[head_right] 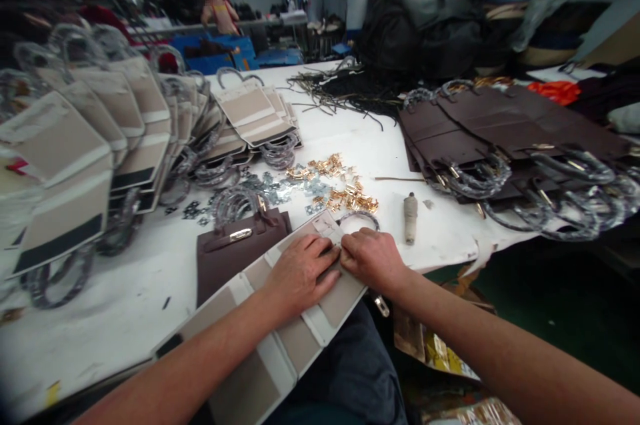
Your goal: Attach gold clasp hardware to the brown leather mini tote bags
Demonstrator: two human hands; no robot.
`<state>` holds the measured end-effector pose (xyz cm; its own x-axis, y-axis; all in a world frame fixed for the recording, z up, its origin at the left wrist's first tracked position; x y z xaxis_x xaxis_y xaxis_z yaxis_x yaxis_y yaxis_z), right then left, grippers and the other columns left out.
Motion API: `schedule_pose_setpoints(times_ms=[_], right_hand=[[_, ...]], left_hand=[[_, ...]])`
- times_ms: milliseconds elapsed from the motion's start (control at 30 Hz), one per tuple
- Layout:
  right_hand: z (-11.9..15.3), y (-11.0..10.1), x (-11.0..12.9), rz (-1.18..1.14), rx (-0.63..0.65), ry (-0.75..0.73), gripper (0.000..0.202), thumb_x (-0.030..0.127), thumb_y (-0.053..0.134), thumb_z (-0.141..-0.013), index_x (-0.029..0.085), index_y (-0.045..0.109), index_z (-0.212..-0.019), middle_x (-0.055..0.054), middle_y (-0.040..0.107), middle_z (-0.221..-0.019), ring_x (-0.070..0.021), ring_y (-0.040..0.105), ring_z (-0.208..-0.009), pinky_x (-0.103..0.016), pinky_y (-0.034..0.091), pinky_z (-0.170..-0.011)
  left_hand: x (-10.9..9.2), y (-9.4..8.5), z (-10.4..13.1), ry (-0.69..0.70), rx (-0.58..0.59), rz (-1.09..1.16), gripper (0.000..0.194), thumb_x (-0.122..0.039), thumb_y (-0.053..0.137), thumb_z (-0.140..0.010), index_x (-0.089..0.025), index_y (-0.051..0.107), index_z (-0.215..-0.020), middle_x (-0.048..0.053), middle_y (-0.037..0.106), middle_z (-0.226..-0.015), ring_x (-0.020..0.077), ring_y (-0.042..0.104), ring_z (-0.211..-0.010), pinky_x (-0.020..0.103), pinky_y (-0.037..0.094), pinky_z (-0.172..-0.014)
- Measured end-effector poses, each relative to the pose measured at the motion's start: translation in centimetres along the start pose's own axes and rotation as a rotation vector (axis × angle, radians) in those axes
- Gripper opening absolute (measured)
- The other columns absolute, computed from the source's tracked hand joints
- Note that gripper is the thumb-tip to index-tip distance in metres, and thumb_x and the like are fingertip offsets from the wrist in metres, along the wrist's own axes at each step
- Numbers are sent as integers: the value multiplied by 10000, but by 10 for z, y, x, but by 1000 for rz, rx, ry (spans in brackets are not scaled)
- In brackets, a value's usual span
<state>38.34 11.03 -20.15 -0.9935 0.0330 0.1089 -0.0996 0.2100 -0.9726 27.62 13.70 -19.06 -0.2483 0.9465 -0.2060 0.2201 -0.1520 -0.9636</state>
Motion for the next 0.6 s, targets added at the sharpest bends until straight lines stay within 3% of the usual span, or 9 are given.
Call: schedule_pose_setpoints(times_ms=[300, 600], right_hand=[[4, 2, -2, -18, -25, 88, 127, 277, 573, -904, 225, 662, -829, -35, 708, -811, -168, 606, -757, -323, 236, -625], [7, -7, -3, -137, -58, 95, 165, 274, 586, -907, 214, 726, -846, -72, 724, -814, -204, 652, -761, -294, 368, -654]], left_hand=[[-7, -7, 3, 23, -34, -51, 296, -370, 576, -985, -195, 662, -1207, 78, 644, -1117, 284, 544, -1106, 463, 502, -982], [-11, -12, 6, 43, -87, -65, 294, -375, 618, -956, -208, 689, -1187, 81, 656, -1100, 285, 561, -1089, 465, 528, -955]])
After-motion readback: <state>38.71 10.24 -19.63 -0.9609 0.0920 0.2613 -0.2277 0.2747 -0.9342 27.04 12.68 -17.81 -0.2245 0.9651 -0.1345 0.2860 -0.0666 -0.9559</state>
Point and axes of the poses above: each hand's wrist, its own z-axis away from the middle knuckle, its own y-axis out of the palm, x = y × z, the point moved 9 cm from there along -z, towards the middle knuckle
